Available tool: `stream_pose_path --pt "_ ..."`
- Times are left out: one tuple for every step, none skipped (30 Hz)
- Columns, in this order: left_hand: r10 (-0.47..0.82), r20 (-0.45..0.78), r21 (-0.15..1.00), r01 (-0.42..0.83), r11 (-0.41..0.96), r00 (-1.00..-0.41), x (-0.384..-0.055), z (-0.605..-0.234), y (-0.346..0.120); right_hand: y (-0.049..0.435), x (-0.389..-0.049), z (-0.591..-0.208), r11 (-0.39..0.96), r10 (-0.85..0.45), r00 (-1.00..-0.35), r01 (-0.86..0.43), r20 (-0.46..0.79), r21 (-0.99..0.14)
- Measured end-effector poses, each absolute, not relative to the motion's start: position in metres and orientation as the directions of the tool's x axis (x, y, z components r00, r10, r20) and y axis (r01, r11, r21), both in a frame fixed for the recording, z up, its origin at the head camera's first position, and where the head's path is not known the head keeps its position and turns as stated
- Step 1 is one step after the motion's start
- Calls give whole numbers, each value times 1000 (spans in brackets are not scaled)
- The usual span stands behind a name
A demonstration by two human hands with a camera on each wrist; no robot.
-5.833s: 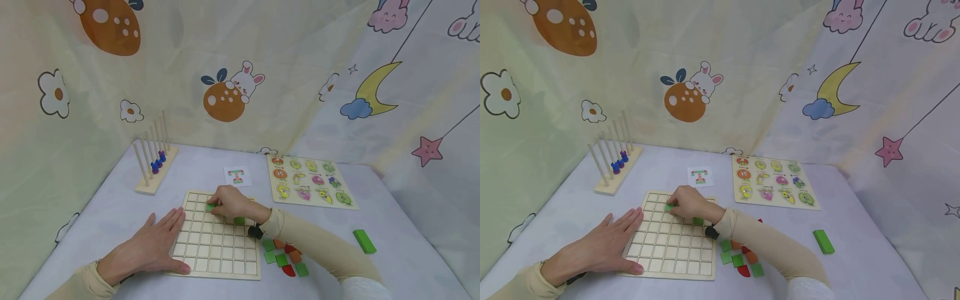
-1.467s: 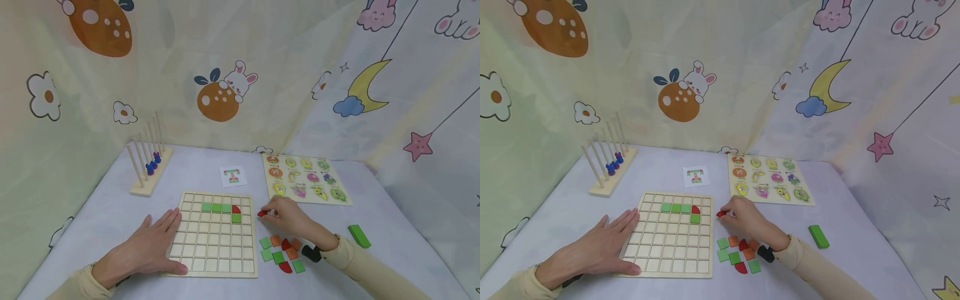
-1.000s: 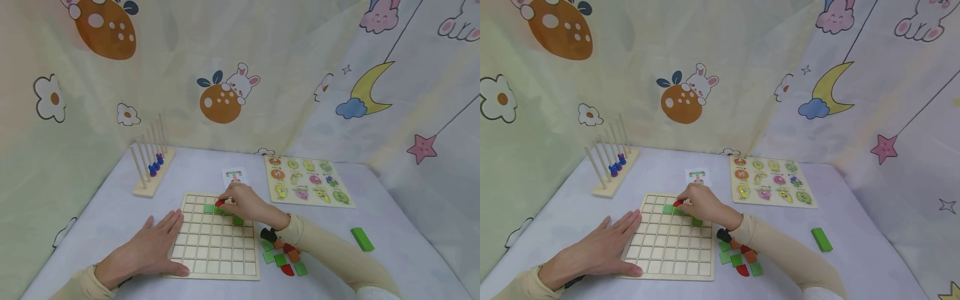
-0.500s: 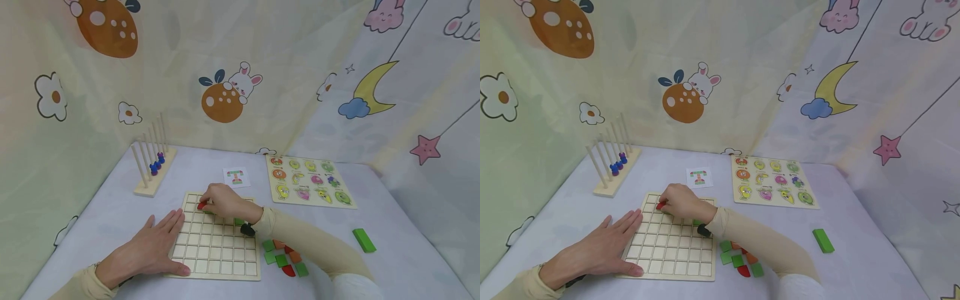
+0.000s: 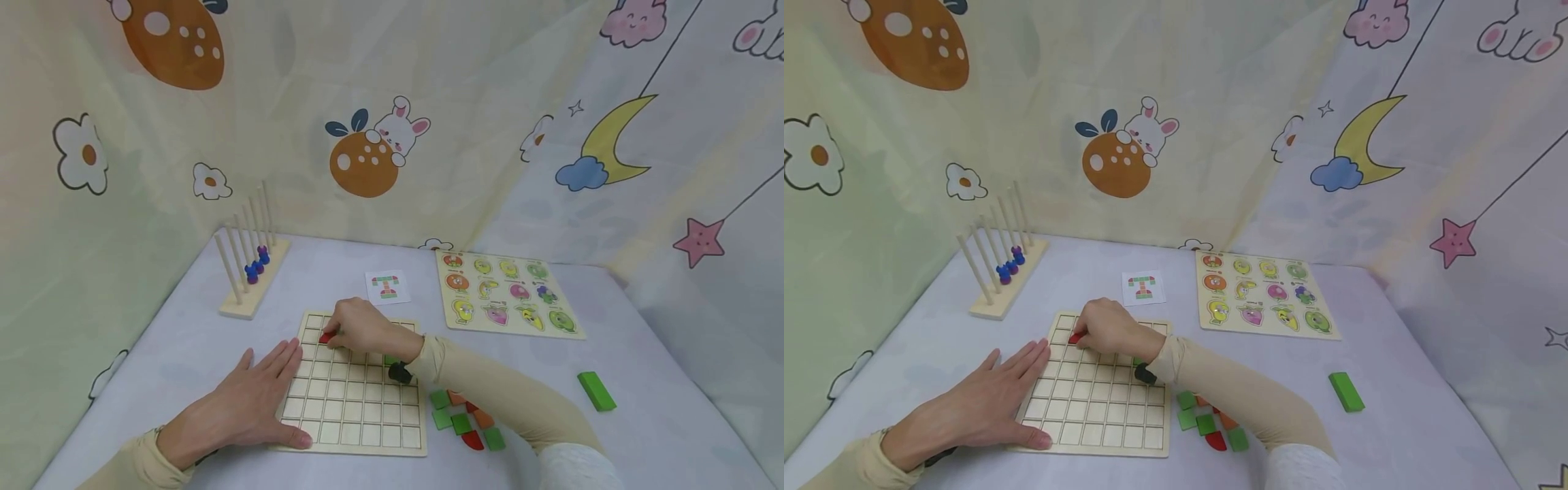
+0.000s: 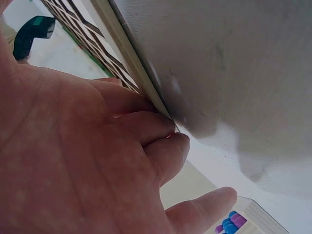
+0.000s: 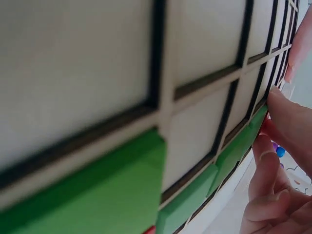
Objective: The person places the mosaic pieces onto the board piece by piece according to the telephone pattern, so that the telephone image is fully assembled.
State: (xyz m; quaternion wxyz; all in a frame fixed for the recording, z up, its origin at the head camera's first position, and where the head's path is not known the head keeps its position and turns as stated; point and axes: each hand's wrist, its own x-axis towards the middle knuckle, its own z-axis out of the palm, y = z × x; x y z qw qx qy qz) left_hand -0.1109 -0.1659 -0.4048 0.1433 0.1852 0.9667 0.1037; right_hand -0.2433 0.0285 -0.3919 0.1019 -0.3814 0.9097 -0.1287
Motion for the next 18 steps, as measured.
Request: stream_pose_path --pt "387 -238 253 328 910 -891 -111 -405 -166 29 -243 -392 678 -717 -691 -663 -88 -319" --pt "387 -237 252 328 910 -891 -111 -405 -166 29 -243 -392 679 -716 -693 -660 -89 -322" --pt "387 -234 252 329 910 -892 -111 -405 -166 29 -243 -393 680 -714 -695 -657 -89 -325" --pt "389 -231 252 331 909 -892 -110 -405 -166 30 -243 -393 681 -713 -696 -656 -89 -325" --pt "390 -227 251 333 909 -892 -110 -405 -166 30 -243 -393 683 -711 -698 -654 -90 -325" --pt "392 -223 251 336 908 -893 -110 -405 -166 30 -242 -393 684 -710 -698 -654 -89 -325" --pt "393 -218 250 339 907 -893 -110 -406 -166 30 -242 -393 684 -710 -699 -655 -88 -322" --pt "395 -215 249 341 907 -893 -110 -406 -166 31 -242 -393 684 -711 -698 -656 -86 -320" --pt "396 -213 247 343 906 -893 -110 -406 -166 31 -242 -393 683 -711 -698 -657 -84 -318" --pt "396 -213 245 344 907 -893 -110 -406 -166 31 -242 -394 681 -713 -696 -660 -82 -316" --pt "396 -213 243 344 907 -893 -110 -405 -166 31 -241 -393 680 -715 -695 -663 -82 -314" --pt "395 -214 241 344 908 -893 -110 -405 -166 32 -241 -393 677 -718 -691 -667 -81 -311" --pt "394 -216 239 343 908 -893 -110 -405 -166 32 -241 -393 675 -721 -688 -671 -80 -307" --pt "392 -219 238 341 909 -893 -110 -405 -166 33 -241 -392 673 -724 -685 -675 -80 -304" --pt "391 -221 237 340 910 -894 -110 -405 -165 33 -241 -392 671 -726 -683 -678 -80 -300" --pt "389 -223 237 337 911 -894 -110 -405 -165 34 -240 -391 668 -729 -680 -680 -79 -301" --pt "388 -225 238 336 911 -894 -110 -405 -165 35 -240 -390 665 -730 -679 -682 -77 -304" --pt "387 -225 239 335 912 -894 -110 -405 -165 36 -240 -389 662 -732 -677 -684 -72 -306"
